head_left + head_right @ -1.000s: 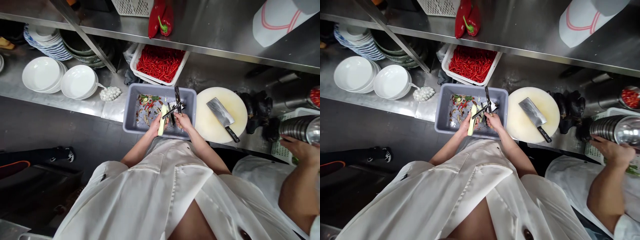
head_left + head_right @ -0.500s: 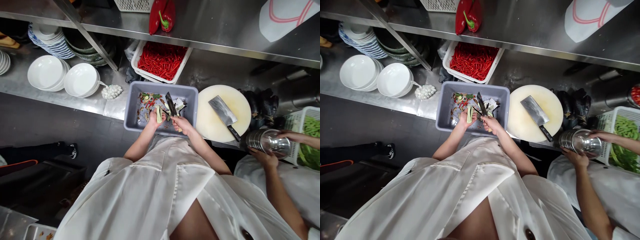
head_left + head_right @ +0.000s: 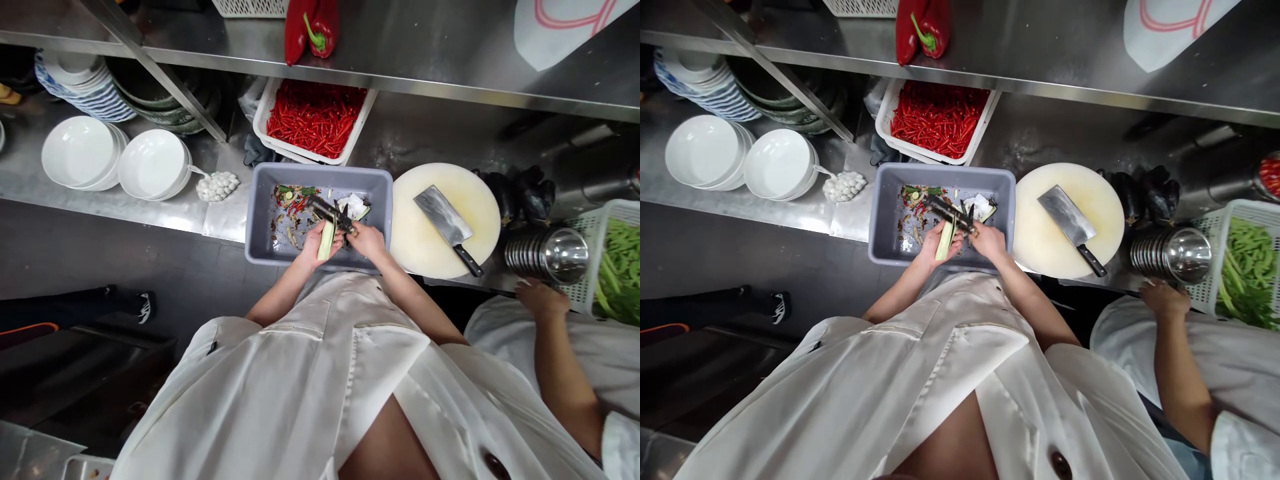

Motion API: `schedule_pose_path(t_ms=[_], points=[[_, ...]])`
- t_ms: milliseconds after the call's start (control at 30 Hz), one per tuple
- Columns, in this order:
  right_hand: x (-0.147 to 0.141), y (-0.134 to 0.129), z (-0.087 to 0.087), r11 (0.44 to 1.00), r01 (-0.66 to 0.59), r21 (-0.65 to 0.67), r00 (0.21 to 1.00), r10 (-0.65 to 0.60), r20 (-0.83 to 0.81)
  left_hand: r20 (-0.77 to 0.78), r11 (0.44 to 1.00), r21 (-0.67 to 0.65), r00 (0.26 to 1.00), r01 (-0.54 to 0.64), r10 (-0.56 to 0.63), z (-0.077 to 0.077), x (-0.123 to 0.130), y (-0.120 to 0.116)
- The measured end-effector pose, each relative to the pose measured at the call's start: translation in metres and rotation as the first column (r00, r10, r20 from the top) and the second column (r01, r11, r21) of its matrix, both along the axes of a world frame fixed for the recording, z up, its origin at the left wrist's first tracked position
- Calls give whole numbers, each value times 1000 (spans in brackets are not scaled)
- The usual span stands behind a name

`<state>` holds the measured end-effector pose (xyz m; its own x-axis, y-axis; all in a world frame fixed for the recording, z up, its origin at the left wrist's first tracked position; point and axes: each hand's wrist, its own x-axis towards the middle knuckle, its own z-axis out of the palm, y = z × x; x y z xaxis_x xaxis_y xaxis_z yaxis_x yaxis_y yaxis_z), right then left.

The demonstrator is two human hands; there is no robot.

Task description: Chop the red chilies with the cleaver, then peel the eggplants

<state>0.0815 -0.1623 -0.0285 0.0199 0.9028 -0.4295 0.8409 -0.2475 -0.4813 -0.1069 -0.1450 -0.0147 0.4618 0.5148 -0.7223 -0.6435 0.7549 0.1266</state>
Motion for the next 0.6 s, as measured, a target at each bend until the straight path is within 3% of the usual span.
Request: schedule_pose_path(t_ms=[67,133,200,233,300,400,500,600], points=[[8,9,-12,976,184,-120,955,-206,-212,71,998,25,996,54,-55,7,-5,-3],[12,10,-20,910,295,-292,807,-401,-434,85,998,58,996,34,-39,11,-10,-1],[14,4,-23,868,345,-356,687,-492,-535,41,998,56,999,-23,21,9,-14,4],[13,-1,-22,879,351,-323,690,-476,-546,3,998,49,999,-47,47,6,-16,8],[9,-14,-15,937,315,-152,797,-348,-493,-71,996,48,994,-75,79,-2,-17,15],[-3,-30,2,994,81,77,954,-55,-293,-129,991,89,985,-101,112,-14,-14,23],[-15,-37,16,975,-177,137,976,192,-105,-135,990,113,986,-85,100,-17,-10,24],[-16,-33,16,959,-246,141,968,251,-18,-173,995,99,984,-28,45,-12,-7,22]])
